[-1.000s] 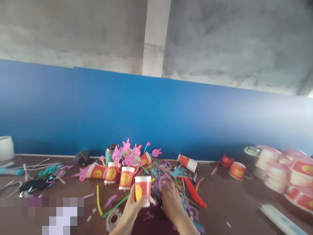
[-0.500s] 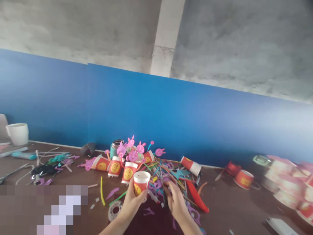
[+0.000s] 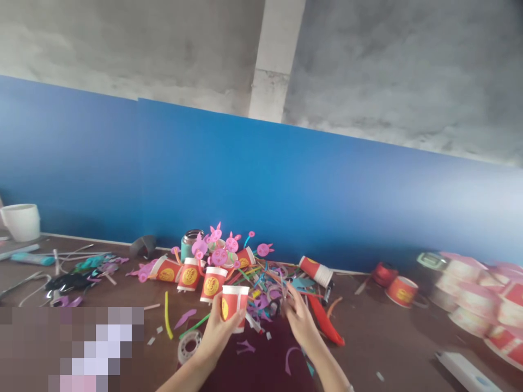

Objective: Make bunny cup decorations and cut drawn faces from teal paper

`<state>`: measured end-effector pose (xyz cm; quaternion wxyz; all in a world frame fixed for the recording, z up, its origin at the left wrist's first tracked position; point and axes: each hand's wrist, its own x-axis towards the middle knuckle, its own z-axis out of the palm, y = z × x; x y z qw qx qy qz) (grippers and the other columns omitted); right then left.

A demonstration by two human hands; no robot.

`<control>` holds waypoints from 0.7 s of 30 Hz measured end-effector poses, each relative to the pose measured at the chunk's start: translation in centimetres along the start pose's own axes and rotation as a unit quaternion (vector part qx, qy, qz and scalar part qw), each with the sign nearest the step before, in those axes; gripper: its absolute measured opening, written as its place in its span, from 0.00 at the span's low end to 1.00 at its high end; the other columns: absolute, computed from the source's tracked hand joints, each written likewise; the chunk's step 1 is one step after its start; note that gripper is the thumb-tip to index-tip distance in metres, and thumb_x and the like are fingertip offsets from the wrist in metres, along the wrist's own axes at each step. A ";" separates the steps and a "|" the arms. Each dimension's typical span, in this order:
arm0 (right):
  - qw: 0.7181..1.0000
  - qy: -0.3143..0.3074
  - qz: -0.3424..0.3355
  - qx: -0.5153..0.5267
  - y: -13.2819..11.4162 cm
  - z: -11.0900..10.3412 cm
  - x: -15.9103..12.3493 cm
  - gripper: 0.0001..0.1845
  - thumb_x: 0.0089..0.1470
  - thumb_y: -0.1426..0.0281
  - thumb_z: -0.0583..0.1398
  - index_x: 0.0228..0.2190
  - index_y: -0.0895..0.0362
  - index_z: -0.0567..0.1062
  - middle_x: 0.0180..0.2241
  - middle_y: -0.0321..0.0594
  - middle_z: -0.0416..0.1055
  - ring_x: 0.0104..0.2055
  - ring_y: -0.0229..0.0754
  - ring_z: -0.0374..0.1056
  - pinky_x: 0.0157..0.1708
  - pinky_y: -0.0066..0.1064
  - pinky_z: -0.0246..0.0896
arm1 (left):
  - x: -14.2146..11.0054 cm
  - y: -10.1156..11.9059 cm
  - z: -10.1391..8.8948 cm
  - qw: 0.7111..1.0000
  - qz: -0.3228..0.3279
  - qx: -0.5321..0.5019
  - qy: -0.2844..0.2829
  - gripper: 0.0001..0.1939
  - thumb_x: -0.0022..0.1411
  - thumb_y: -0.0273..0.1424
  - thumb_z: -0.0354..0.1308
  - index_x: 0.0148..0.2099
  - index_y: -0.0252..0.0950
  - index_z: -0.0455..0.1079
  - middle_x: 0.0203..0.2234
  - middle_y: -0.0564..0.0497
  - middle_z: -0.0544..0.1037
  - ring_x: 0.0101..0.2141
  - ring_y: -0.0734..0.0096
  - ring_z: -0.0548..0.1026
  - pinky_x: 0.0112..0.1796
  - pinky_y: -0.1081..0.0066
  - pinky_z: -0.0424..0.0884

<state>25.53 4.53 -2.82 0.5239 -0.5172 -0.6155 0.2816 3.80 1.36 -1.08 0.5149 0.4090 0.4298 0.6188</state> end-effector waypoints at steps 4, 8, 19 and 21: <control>0.984 -0.094 -0.040 -0.148 -0.6 0.3 -0.7 0.24 0.54 0.67 0.54 0.53 0.56 0.67 0.24 0.36 0.72 0.27 0.43 0.69 0.33 0.33 0.64 | 0.3 -0.9 0.2 1.000 0.017 -0.020 0.016 0.27 0.43 0.42 0.67 0.44 0.38 0.63 0.34 0.49 0.77 0.36 0.61 0.76 0.39 0.65 0.72; 0.946 -0.108 -0.084 -0.294 -1.9 0.3 -1.2 0.21 0.51 0.73 0.55 0.48 0.54 0.71 0.30 0.39 0.74 0.34 0.45 0.71 0.37 0.32 0.62 | 0.2 -0.8 -0.2 0.999 0.005 -0.042 0.002 0.28 0.47 0.45 0.63 0.47 0.37 0.64 0.40 0.46 0.77 0.44 0.56 0.74 0.44 0.64 0.69; 0.861 -0.008 0.000 -0.509 -0.2 -2.9 -0.2 0.17 0.40 0.85 0.53 0.26 0.55 0.75 0.31 0.44 0.77 0.37 0.51 0.72 0.34 0.37 0.60 | 0.1 -0.6 0.1 1.000 0.002 -0.002 0.002 0.31 0.42 0.46 0.67 0.45 0.35 0.63 0.30 0.50 0.76 0.30 0.65 0.74 0.34 0.67 0.70; 0.870 -0.027 -0.019 -0.493 -0.5 -3.2 -0.2 0.16 0.42 0.85 0.52 0.25 0.56 0.76 0.31 0.45 0.76 0.33 0.47 0.73 0.30 0.33 0.59 | 0.1 -0.5 0.1 1.000 0.007 0.000 0.005 0.29 0.43 0.46 0.66 0.44 0.35 0.64 0.30 0.50 0.75 0.31 0.64 0.74 0.33 0.67 0.71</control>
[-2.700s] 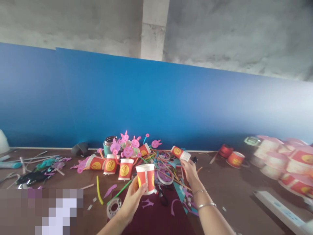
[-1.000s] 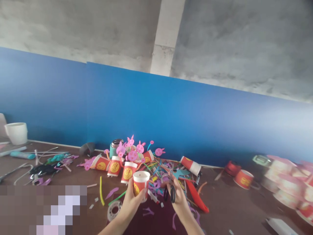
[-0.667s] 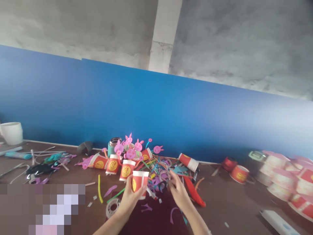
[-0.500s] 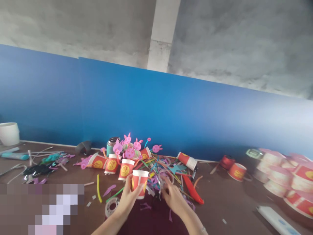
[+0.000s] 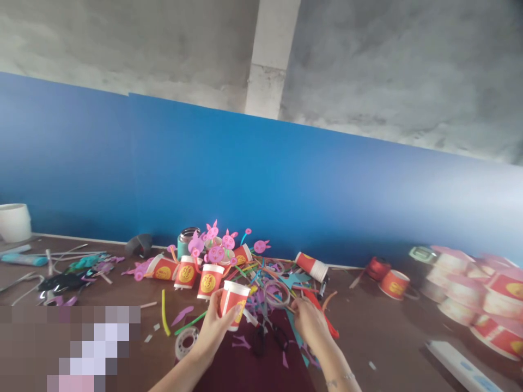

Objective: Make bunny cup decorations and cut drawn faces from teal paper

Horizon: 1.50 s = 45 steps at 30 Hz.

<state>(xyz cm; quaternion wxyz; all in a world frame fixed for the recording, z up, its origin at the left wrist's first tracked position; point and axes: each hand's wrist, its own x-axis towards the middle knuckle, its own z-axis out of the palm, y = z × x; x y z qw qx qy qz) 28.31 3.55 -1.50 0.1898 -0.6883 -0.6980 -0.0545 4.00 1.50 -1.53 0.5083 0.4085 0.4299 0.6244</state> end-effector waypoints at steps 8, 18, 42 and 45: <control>0.990 0.029 0.130 -0.048 1.2 -4.8 0.0 0.14 0.44 0.79 0.53 0.23 0.50 0.74 0.23 0.40 0.76 0.30 0.51 0.72 0.34 0.41 0.53 | -0.7 1.5 -0.2 0.998 -0.034 -0.030 -0.033 0.28 0.47 0.45 0.64 0.49 0.38 0.67 0.39 0.47 0.78 0.44 0.56 0.74 0.44 0.64 0.69; 0.966 0.238 -0.036 0.092 -1.3 -4.8 0.0 0.12 0.51 0.69 0.51 0.28 0.54 0.75 0.31 0.43 0.77 0.35 0.48 0.71 0.37 0.37 0.56 | 0.1 0.3 -0.2 0.997 -0.047 -0.052 -0.019 0.37 0.40 0.46 0.69 0.51 0.34 0.67 0.37 0.44 0.79 0.38 0.57 0.76 0.39 0.65 0.71; 0.965 0.161 -0.188 0.088 -3.9 -3.7 -0.6 0.18 0.54 0.76 0.52 0.38 0.51 0.79 0.31 0.40 0.75 0.38 0.46 0.69 0.41 0.37 0.57 | -0.2 -0.4 -0.2 0.984 0.101 0.080 -0.126 0.30 0.51 0.33 0.63 0.56 0.34 0.62 0.48 0.42 0.73 0.49 0.57 0.71 0.51 0.65 0.65; 0.969 0.126 -0.179 0.117 -4.2 -3.3 -0.6 0.18 0.55 0.76 0.52 0.40 0.51 0.79 0.32 0.41 0.75 0.39 0.48 0.69 0.42 0.39 0.59 | -0.3 -0.2 -0.1 0.979 0.122 0.092 -0.138 0.27 0.53 0.32 0.62 0.55 0.34 0.63 0.47 0.42 0.74 0.47 0.57 0.71 0.50 0.66 0.65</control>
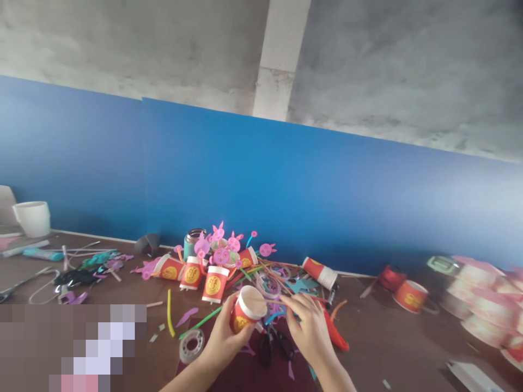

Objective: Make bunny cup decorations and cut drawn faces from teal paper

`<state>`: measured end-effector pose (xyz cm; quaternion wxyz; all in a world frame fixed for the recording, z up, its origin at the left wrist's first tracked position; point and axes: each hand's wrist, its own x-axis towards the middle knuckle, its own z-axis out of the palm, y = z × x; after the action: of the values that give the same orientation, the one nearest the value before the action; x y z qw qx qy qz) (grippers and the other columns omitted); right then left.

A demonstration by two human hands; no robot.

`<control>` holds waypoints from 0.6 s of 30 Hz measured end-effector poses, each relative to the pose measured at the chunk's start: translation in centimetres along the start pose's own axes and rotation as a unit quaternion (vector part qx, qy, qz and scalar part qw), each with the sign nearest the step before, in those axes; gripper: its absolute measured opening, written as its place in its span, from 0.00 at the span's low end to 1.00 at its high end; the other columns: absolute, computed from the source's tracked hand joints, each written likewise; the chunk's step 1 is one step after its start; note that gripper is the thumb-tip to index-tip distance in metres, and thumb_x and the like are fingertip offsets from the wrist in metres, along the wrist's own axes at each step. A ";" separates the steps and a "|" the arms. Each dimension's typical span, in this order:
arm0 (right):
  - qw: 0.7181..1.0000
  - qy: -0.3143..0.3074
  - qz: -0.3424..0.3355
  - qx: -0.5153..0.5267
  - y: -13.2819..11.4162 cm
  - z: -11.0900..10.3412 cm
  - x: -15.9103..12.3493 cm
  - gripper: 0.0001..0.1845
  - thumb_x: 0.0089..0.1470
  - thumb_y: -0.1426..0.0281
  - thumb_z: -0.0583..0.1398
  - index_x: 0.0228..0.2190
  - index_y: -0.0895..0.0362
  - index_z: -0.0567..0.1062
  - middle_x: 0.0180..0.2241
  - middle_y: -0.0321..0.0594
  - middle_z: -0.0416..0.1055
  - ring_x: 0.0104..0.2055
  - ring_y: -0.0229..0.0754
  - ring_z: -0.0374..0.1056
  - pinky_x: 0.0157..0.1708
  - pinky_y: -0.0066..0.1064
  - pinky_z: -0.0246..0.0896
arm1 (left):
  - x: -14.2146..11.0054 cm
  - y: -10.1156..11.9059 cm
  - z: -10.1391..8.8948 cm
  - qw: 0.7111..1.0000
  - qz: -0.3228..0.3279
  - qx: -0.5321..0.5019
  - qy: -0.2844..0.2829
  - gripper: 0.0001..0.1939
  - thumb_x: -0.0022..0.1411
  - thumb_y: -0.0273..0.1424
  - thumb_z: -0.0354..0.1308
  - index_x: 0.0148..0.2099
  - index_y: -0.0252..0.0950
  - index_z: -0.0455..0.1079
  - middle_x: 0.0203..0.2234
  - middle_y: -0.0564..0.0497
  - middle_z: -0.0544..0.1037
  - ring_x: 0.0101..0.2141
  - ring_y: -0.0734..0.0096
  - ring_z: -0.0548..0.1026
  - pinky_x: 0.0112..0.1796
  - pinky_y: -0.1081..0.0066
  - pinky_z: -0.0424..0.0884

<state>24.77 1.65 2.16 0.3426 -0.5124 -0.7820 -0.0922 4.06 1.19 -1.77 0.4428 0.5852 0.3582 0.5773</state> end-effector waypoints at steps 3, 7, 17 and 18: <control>0.995 -0.040 0.010 0.091 -0.8 0.7 0.0 0.18 0.55 0.76 0.51 0.42 0.53 0.77 0.36 0.44 0.75 0.41 0.48 0.70 0.44 0.40 0.63 | -0.2 0.4 0.3 0.999 0.020 0.004 -0.034 0.24 0.52 0.32 0.62 0.52 0.34 0.66 0.44 0.42 0.75 0.44 0.57 0.73 0.47 0.66 0.67; 0.967 -0.048 0.027 0.251 -2.1 1.3 -0.3 0.28 0.46 0.81 0.50 0.49 0.55 0.69 0.49 0.46 0.68 0.52 0.46 0.65 0.49 0.36 0.64 | -0.7 0.4 0.5 0.996 0.047 0.047 -0.052 0.27 0.50 0.30 0.63 0.54 0.36 0.67 0.47 0.41 0.75 0.47 0.53 0.72 0.50 0.62 0.66; 0.992 -0.016 -0.060 0.110 -6.3 -0.1 0.3 0.23 0.52 0.71 0.59 0.51 0.51 0.68 0.57 0.47 0.59 0.59 0.55 0.54 0.55 0.50 0.54 | -1.0 -1.7 0.4 0.919 0.211 0.333 0.000 0.34 0.53 0.23 0.58 0.62 0.42 0.57 0.52 0.42 0.70 0.52 0.54 0.67 0.52 0.54 0.65; 0.992 -0.006 -0.081 0.093 -7.1 -0.3 0.7 0.17 0.53 0.73 0.58 0.46 0.50 0.72 0.55 0.45 0.61 0.58 0.54 0.55 0.54 0.50 0.55 | -1.0 -1.8 0.4 0.905 0.232 0.356 0.007 0.32 0.55 0.23 0.57 0.62 0.42 0.57 0.51 0.42 0.71 0.51 0.55 0.68 0.51 0.53 0.65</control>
<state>18.55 -1.21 4.30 0.3759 -0.4139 -0.8279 -0.0435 4.57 0.89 -3.77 0.0561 0.7664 0.3973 0.5016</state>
